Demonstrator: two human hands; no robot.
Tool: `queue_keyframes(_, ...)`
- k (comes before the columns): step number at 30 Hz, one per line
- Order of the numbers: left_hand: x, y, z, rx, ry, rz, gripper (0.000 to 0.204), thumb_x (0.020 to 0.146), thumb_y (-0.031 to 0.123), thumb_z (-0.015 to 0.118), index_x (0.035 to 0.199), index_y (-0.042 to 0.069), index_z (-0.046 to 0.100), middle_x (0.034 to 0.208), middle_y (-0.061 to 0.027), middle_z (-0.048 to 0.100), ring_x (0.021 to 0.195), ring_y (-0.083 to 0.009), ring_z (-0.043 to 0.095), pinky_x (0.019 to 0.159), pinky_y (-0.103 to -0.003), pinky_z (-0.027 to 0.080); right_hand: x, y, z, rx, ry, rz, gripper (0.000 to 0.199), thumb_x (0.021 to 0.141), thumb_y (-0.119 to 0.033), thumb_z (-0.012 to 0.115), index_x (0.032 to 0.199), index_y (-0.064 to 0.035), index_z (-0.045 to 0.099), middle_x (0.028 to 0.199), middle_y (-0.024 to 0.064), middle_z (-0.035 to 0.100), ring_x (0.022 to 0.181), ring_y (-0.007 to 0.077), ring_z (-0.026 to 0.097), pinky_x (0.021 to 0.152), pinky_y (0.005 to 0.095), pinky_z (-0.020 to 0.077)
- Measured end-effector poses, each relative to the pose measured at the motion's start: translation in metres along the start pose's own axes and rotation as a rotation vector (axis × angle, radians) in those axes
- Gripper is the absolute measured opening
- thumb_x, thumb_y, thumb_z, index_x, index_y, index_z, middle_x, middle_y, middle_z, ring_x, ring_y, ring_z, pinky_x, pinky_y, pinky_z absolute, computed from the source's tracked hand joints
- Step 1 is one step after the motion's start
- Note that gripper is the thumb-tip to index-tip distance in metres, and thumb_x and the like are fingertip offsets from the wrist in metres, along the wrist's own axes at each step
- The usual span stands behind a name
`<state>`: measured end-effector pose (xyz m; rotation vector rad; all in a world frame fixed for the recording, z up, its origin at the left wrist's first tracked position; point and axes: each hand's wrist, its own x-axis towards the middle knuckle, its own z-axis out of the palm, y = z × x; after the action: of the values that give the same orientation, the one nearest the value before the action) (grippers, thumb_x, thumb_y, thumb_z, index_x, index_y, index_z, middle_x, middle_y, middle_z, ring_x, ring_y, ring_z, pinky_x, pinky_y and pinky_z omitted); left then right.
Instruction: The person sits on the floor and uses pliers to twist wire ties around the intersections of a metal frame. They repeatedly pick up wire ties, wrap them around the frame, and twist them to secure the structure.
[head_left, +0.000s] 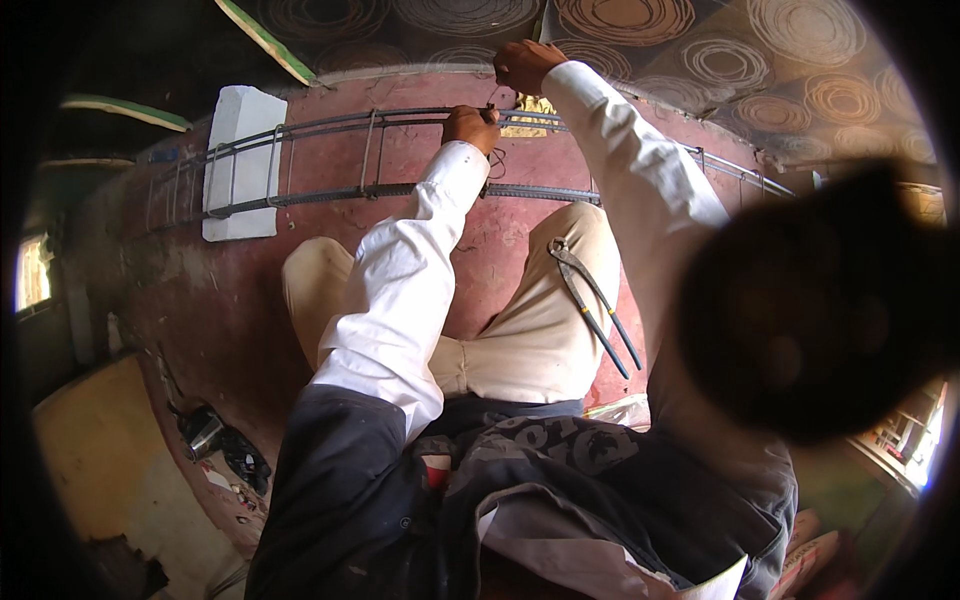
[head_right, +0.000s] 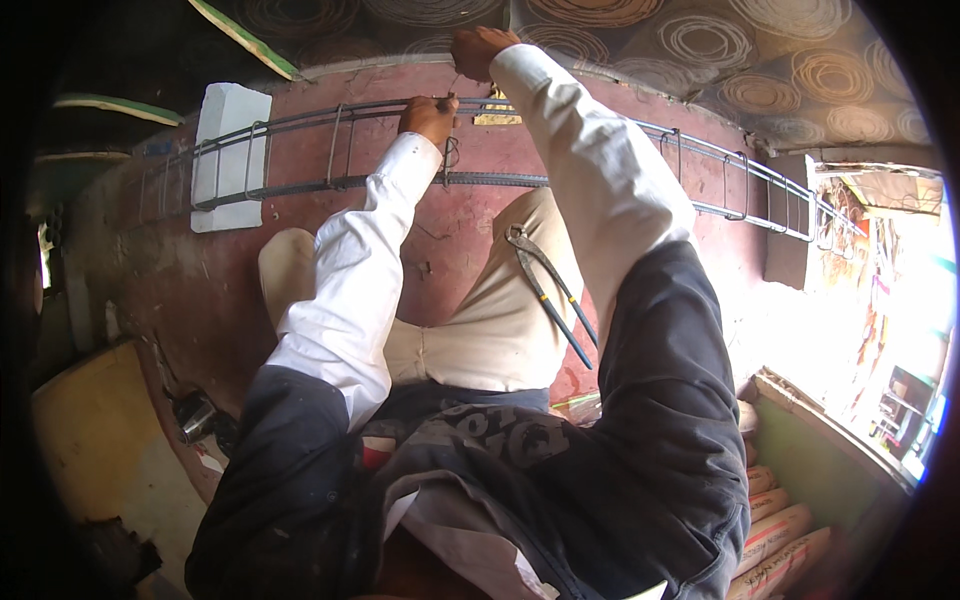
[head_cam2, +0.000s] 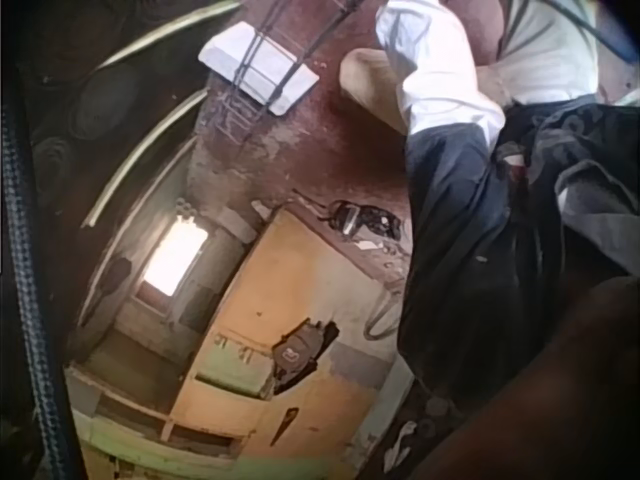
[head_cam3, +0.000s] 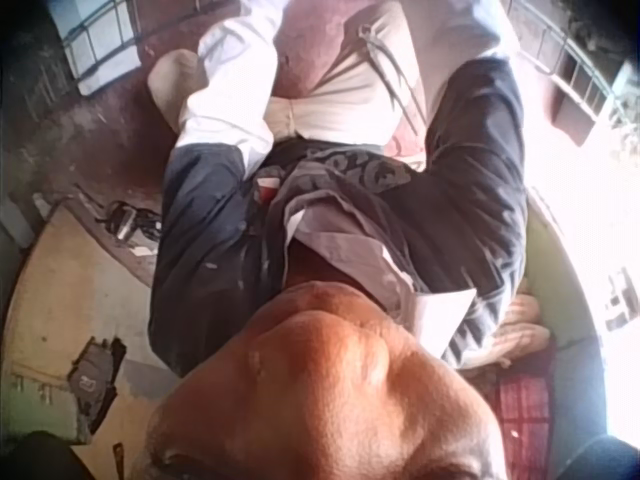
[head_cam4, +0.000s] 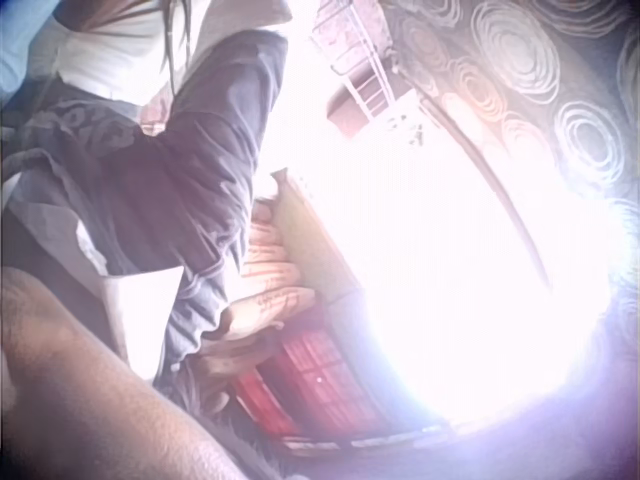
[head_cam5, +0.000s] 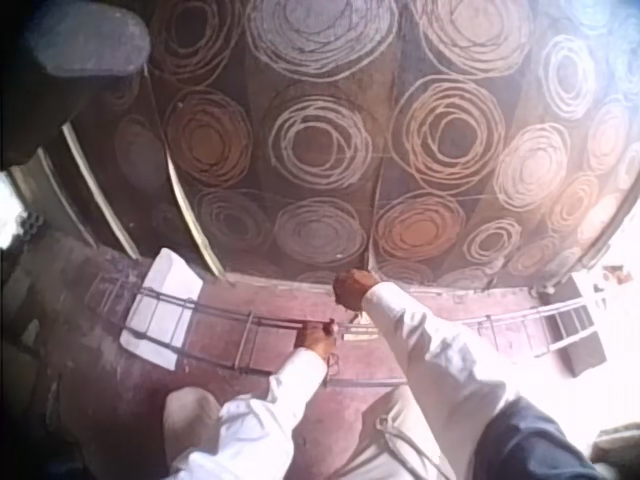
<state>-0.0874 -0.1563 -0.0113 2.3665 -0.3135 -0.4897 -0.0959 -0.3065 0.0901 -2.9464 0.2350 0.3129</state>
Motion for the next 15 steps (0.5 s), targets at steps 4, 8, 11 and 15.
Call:
queue_keyframes(4, -0.002, 0.006, 0.006, -0.079, -0.026, 0.021, 0.03, 0.092, 0.032, 0.062, 0.085, 0.003, 0.071, 0.072, -0.0055, 0.071, 0.068, -0.0163, 0.067, 0.068, -0.031, 0.05, -0.037, 0.002, 0.012, 0.129, 0.149, 0.084, 0.017, 0.083, -0.021, 0.06, 0.092, -0.0135, 0.073, 0.095, 0.0142, 0.071, 0.092, 0.0369, 0.067, 0.08, 0.0473, 0.0526)
queue_keyframes(8, 0.002, 0.002, 0.009, -0.039, 0.002, 0.065, 0.032, 0.092, 0.032, 0.063, 0.084, 0.002, 0.072, 0.071, -0.0059, 0.071, 0.068, -0.0173, 0.067, 0.067, -0.032, 0.05, -0.068, 0.003, 0.047, 0.234, 0.312, -0.001, 0.017, 0.083, -0.021, 0.058, 0.089, -0.0128, 0.072, 0.09, 0.0141, 0.07, 0.085, 0.0365, 0.067, 0.076, 0.0456, 0.0539)
queue_keyframes(11, 0.007, -0.004, 0.006, 0.055, -0.007, 0.119, 0.035, 0.091, 0.033, 0.062, 0.083, 0.002, 0.073, 0.071, -0.0062, 0.071, 0.066, -0.0178, 0.066, 0.068, -0.032, 0.049, -0.08, -0.01, 0.063, 0.395, 0.366, 0.089, 0.016, 0.083, -0.018, 0.059, 0.09, -0.0125, 0.072, 0.087, 0.015, 0.07, 0.081, 0.0368, 0.067, 0.074, 0.0453, 0.0539)
queue_keyframes(15, 0.022, -0.014, -0.005, -0.03, -0.103, 0.103, 0.045, 0.087, 0.04, 0.062, 0.079, -0.002, 0.072, 0.069, -0.0128, 0.07, 0.066, -0.0222, 0.066, 0.065, -0.035, 0.05, -0.092, -0.03, 0.079, 0.37, 0.504, 0.082, 0.015, 0.083, -0.017, 0.059, 0.09, -0.0117, 0.071, 0.091, 0.0122, 0.068, 0.087, 0.0345, 0.065, 0.077, 0.0456, 0.0507)
